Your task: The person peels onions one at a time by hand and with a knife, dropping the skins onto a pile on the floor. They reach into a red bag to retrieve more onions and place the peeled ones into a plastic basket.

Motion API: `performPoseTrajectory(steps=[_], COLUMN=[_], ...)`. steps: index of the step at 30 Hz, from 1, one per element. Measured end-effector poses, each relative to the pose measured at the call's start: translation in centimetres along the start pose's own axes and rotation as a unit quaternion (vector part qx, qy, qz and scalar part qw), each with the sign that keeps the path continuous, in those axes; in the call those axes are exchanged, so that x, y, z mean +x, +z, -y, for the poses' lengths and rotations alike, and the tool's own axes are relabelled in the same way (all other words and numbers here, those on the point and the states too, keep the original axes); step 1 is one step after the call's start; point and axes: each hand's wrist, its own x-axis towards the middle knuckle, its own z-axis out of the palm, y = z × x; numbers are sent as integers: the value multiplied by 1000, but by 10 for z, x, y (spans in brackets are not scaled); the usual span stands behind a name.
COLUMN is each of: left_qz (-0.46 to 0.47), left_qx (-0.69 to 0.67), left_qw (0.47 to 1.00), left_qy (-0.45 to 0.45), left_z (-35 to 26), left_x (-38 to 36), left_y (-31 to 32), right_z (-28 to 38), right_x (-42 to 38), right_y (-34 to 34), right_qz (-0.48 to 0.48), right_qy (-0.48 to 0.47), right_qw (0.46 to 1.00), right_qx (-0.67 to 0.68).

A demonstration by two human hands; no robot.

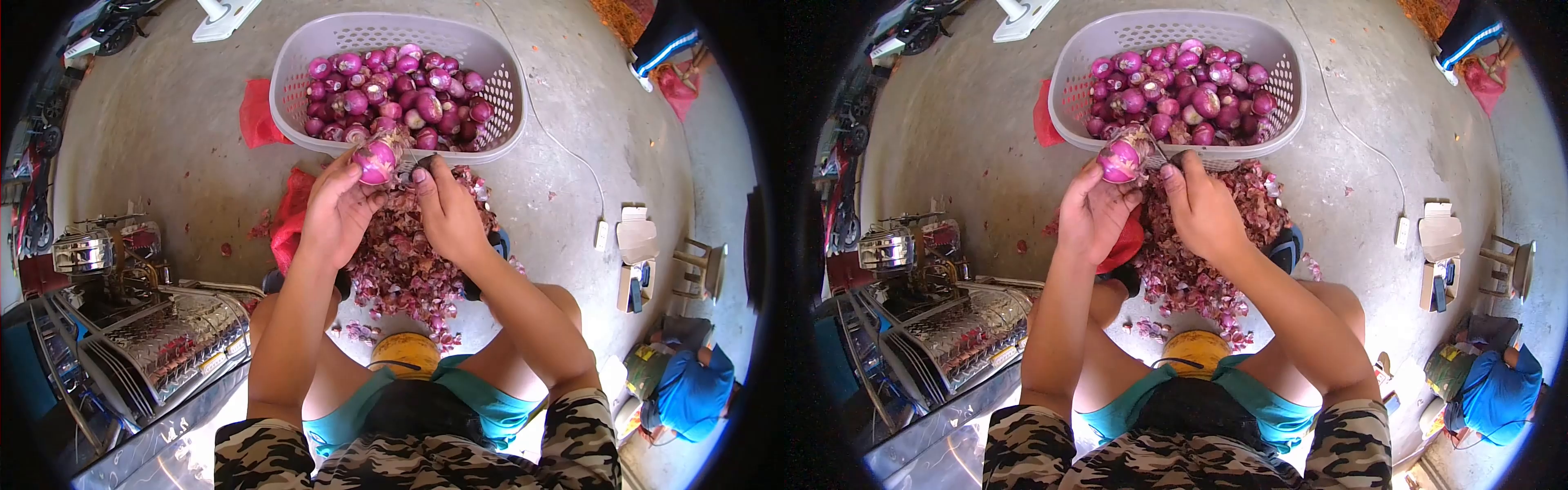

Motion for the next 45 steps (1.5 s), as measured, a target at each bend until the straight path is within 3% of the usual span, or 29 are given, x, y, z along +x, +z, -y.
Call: performPoseTrajectory(steps=[4, 7, 10, 19, 25, 28, 33, 39, 45], left_qz=[-8, -34, -57, -74, -38, -41, -48, -38, -22], left_qx=[37, 95, 177, 235, 282, 259, 240, 194, 121], left_qw=[999, 994, 982, 965, 949, 958, 964, 975, 987], left_qy=[13, 31, 26, 84, 138, 116, 107, 103, 106], left_z=[0, -2, -3, -2, -2, -6, -10, -6, -4], left_x=[0, 0, -1, -1, 2, -1, -2, -2, -1], left_y=[-2, 1, 3, 12, 3, 4, 5, 5, 5], right_z=[-2, 7, 10, 10, 9, 2, 6, 5, 3], right_x=[-1, -4, -5, -7, -3, 1, -4, -12, -8], right_y=[5, -5, -10, -7, -12, -9, -8, 4, 5], right_qz=[-61, -8, 47, 17, 43, 54, -11, 3, 20], right_qy=[-35, -57, -36, -12, -19, 37, -18, -12, 101], right_qw=[997, 996, 998, 998, 995, 992, 1000, 998, 990], right_qx=[35, 71, 32, -64, -89, -105, -8, 55, 96])
